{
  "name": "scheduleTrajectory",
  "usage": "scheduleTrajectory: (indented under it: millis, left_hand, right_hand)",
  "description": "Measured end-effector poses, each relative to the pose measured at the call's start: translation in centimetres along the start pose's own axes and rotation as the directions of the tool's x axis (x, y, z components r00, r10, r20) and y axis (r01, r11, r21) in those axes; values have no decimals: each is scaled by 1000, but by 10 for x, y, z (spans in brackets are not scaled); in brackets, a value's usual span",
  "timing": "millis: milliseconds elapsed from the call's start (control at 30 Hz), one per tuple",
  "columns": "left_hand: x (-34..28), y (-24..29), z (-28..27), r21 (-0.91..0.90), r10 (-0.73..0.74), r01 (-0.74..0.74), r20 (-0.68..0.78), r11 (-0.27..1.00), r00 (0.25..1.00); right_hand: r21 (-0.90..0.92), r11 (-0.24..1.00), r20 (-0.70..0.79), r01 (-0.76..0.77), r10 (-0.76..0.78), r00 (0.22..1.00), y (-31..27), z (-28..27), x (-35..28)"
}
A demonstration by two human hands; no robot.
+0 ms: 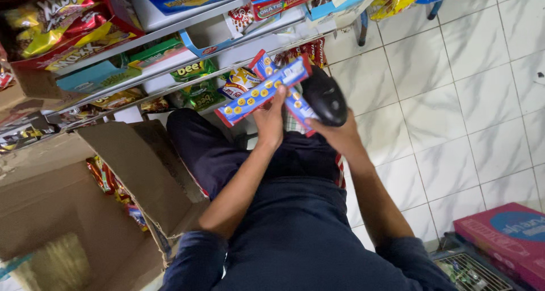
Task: The person takes snack packages out of a cardboard box, scans them using a handheld barcode scanner, and places some onto the store shelves.
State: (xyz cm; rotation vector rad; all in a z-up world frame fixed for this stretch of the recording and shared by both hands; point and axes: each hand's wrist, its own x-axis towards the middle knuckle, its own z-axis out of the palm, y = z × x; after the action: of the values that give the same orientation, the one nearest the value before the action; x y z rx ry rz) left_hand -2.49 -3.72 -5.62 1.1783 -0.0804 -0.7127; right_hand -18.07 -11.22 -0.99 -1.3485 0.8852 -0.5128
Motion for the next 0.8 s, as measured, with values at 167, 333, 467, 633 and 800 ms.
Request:
scheduleTrajectory:
  millis: [167, 333, 467, 633, 800]
  left_hand:
    - [-2, -7, -16, 20, -155, 155, 233, 988, 960]
    - [-2, -12, -15, 13, -134, 134, 137, 991, 981]
    - [2, -7, -10, 5, 17, -17, -28, 1000, 999]
    - [4, -1, -4, 40, 64, -61, -78, 997, 995]
    - [0, -1, 1, 158, 89, -73, -96, 985, 991]
  right_hand:
    - [44, 997, -11, 69, -69, 998, -6, -29, 20]
    - [-64, 982, -85, 177, -182, 980, -23, -38, 27]
    - [-95, 994, -168, 48, -63, 984, -24, -35, 13]
    - [-91, 995, -100, 38, -47, 994, -31, -13, -16]
    - [-76, 997, -33, 28, -30, 999, -35, -4, -22]
